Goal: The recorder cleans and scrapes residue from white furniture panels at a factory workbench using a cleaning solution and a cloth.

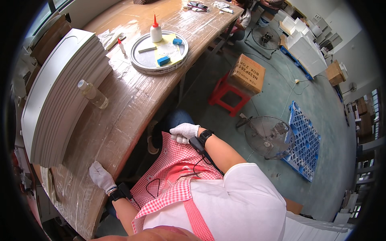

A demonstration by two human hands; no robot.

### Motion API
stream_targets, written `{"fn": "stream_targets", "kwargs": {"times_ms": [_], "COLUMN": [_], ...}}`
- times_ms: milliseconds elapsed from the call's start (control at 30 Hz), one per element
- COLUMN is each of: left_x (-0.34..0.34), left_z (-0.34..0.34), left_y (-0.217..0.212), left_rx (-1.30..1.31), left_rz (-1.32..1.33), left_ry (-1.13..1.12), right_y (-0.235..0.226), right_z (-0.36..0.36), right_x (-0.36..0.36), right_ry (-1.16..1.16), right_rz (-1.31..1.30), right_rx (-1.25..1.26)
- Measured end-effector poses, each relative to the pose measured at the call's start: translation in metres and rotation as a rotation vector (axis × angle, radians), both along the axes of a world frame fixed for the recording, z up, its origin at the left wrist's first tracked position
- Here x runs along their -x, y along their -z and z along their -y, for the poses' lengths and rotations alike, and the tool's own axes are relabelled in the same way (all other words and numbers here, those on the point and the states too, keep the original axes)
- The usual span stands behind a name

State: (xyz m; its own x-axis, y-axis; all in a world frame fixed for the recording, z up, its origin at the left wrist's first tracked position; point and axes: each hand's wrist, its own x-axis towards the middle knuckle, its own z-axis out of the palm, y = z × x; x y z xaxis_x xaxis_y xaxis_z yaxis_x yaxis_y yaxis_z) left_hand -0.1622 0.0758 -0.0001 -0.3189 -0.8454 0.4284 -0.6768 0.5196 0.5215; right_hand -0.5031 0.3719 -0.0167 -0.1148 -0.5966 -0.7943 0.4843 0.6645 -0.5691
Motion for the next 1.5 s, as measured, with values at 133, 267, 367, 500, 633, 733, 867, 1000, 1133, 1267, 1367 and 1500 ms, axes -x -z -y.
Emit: {"fn": "stream_targets", "kwargs": {"times_ms": [133,267,367,500,633,733,867,1000,1133,1267,1367,1500], "left_x": [0.000,0.002,0.001,0.001,0.002,0.000,0.000,0.004,0.018,0.008,0.001,0.004], "left_z": [0.000,-0.002,-0.001,-0.003,-0.005,-0.003,-0.002,-0.004,-0.007,-0.011,-0.009,-0.006], "left_y": [0.000,-0.004,-0.004,-0.005,-0.008,-0.002,-0.002,-0.006,-0.017,-0.013,-0.009,-0.007], "left_rx": [0.011,0.024,0.025,0.015,0.039,0.054,0.028,-0.012,-0.040,-0.074,-0.009,0.034], "left_rz": [0.017,0.009,0.008,-0.017,-0.008,0.005,0.032,-0.049,-0.101,-0.056,-0.024,0.022], "left_ry": [0.005,0.029,0.042,0.050,0.051,0.054,0.044,0.044,-0.001,0.005,0.017,0.038], "right_y": [0.003,0.001,0.001,0.000,0.004,0.000,-0.002,-0.004,-0.007,-0.005,-0.001,0.002], "right_z": [-0.001,-0.001,-0.001,-0.001,0.000,-0.001,0.002,0.003,0.003,0.003,0.004,0.000], "right_x": [0.001,0.001,0.001,-0.001,-0.001,0.000,-0.001,-0.003,-0.001,-0.007,-0.005,-0.002], "right_ry": [0.002,0.001,0.004,0.002,0.020,0.012,0.014,0.025,0.003,-0.006,-0.011,-0.007], "right_rz": [0.002,-0.013,-0.004,-0.018,-0.011,-0.008,-0.023,-0.059,-0.024,-0.094,-0.079,-0.039], "right_rx": [-0.003,-0.010,0.000,-0.008,-0.001,-0.013,-0.010,0.004,0.014,0.015,0.004,0.030]}}
